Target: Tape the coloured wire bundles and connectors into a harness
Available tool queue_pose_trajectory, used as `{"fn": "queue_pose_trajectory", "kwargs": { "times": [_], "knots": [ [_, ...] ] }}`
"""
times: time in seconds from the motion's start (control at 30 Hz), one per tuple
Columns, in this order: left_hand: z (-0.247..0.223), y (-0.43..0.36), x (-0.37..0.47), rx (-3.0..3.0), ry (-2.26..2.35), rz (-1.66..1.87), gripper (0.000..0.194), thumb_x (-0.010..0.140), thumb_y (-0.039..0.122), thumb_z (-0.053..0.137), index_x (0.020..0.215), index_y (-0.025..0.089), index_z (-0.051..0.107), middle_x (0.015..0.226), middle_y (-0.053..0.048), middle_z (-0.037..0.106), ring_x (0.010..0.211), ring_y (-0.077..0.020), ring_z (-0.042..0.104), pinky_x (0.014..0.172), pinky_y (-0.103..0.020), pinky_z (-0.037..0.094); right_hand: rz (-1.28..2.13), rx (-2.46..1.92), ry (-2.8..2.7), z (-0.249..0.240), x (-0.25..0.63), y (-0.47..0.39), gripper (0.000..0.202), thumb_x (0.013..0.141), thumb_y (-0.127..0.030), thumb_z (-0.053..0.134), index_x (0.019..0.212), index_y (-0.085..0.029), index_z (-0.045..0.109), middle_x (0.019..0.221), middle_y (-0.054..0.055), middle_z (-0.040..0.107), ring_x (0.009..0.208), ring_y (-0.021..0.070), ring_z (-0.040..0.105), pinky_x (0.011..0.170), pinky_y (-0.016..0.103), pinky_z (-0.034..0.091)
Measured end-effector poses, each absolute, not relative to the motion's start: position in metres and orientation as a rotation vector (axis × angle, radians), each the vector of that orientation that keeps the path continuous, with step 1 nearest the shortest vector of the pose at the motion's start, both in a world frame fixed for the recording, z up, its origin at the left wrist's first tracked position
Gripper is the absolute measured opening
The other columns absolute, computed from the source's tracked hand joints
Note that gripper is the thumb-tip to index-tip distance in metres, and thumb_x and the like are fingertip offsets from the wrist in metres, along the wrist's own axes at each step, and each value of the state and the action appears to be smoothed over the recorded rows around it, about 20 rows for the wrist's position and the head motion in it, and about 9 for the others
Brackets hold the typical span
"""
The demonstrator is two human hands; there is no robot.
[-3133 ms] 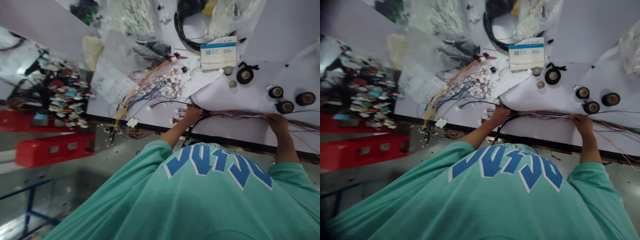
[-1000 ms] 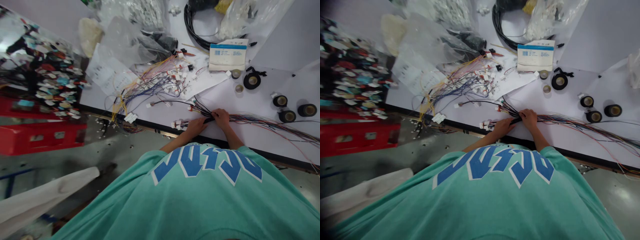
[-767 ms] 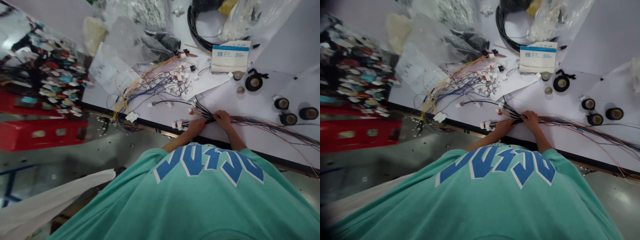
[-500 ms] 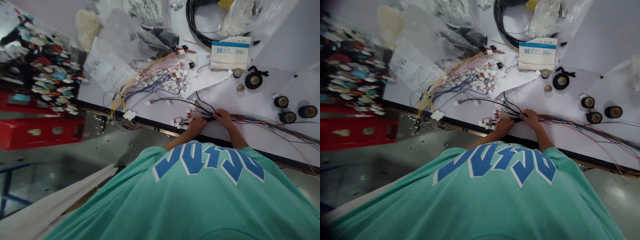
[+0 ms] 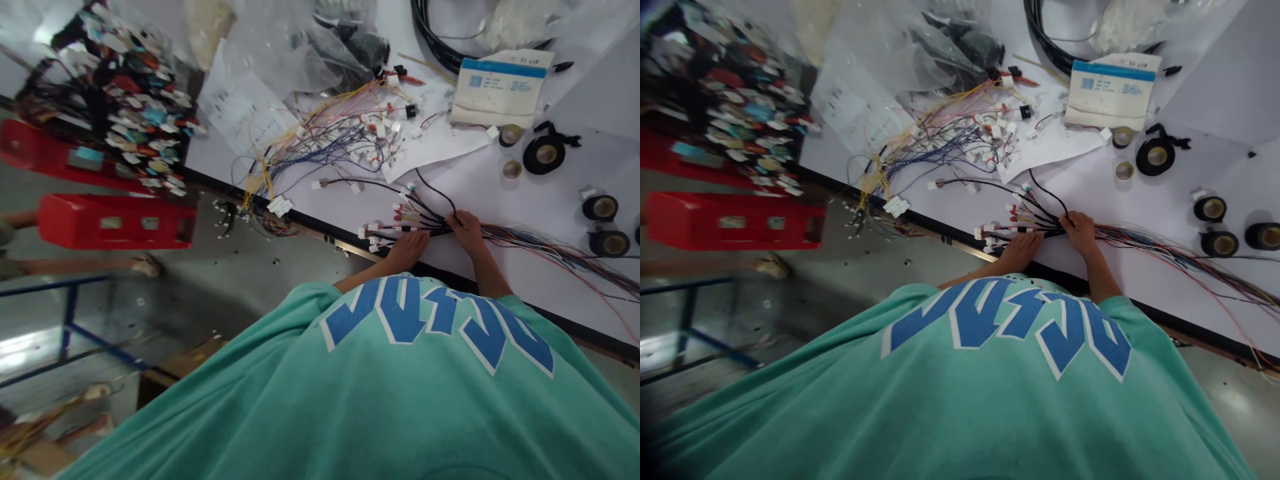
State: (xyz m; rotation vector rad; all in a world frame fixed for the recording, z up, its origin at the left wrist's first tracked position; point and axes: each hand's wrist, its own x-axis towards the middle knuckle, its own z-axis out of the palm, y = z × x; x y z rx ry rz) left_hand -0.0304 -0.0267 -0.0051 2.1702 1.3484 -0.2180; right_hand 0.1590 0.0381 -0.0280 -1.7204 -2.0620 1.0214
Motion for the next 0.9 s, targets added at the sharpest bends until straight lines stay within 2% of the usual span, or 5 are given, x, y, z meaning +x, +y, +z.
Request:
{"fn": "queue_pose_trajectory", "kwargs": {
  "times": [0.17,0.3,0.47,0.7,0.9],
  "knots": [
    [-0.007,-0.020,-0.026,2.042,1.415,-0.212,0.042,0.092,0.016,0.026,0.131,0.013,0.041,0.126,-0.015,0.052,0.116,-0.0219,0.049,0.097,-0.029,0.038,1.003,-1.740,-2.057,-0.028,0.160,0.038,0.028,0.085,-0.038,0.041,0.076,-0.021,0.061,0.078,0.006,0.066,0.080,0.0202,0.057,0.078,0.033,0.041],
    [-0.006,-0.013,-0.022,2.014,1.464,-0.258,0.043,0.092,0.020,0.029,0.132,0.008,0.036,0.119,-0.018,0.054,0.103,-0.0228,0.056,0.083,-0.029,0.044,0.995,-1.729,-2.061,-0.029,0.160,0.038,0.027,0.085,-0.038,0.041,0.076,-0.021,0.060,0.078,0.006,0.065,0.080,0.0202,0.057,0.077,0.033,0.042],
    [-0.001,-0.010,-0.017,2.056,1.449,-0.309,0.038,0.092,0.016,0.021,0.116,0.011,0.051,0.113,-0.018,0.056,0.097,-0.0248,0.058,0.072,-0.032,0.045,1.006,-1.709,-2.050,-0.029,0.161,0.039,0.028,0.084,-0.038,0.041,0.072,-0.022,0.059,0.074,0.005,0.063,0.077,0.0197,0.056,0.076,0.033,0.042],
    [0.011,-0.002,-0.015,2.112,1.496,-0.322,0.037,0.090,0.013,0.023,0.110,0.011,0.054,0.109,-0.019,0.057,0.106,-0.0270,0.054,0.077,-0.035,0.046,1.018,-1.694,-2.028,-0.028,0.160,0.041,0.028,0.085,-0.038,0.040,0.074,-0.021,0.058,0.076,0.005,0.063,0.077,0.0191,0.056,0.076,0.032,0.042],
    [0.030,0.015,-0.014,1.980,1.499,-0.449,0.036,0.084,0.010,0.036,0.117,0.008,0.049,0.100,-0.019,0.063,0.097,-0.0287,0.062,0.076,-0.038,0.048,1.017,-1.674,-2.003,-0.027,0.160,0.041,0.027,0.084,-0.039,0.039,0.072,-0.022,0.056,0.073,0.004,0.061,0.075,0.0183,0.055,0.075,0.032,0.042]
  ]
}}
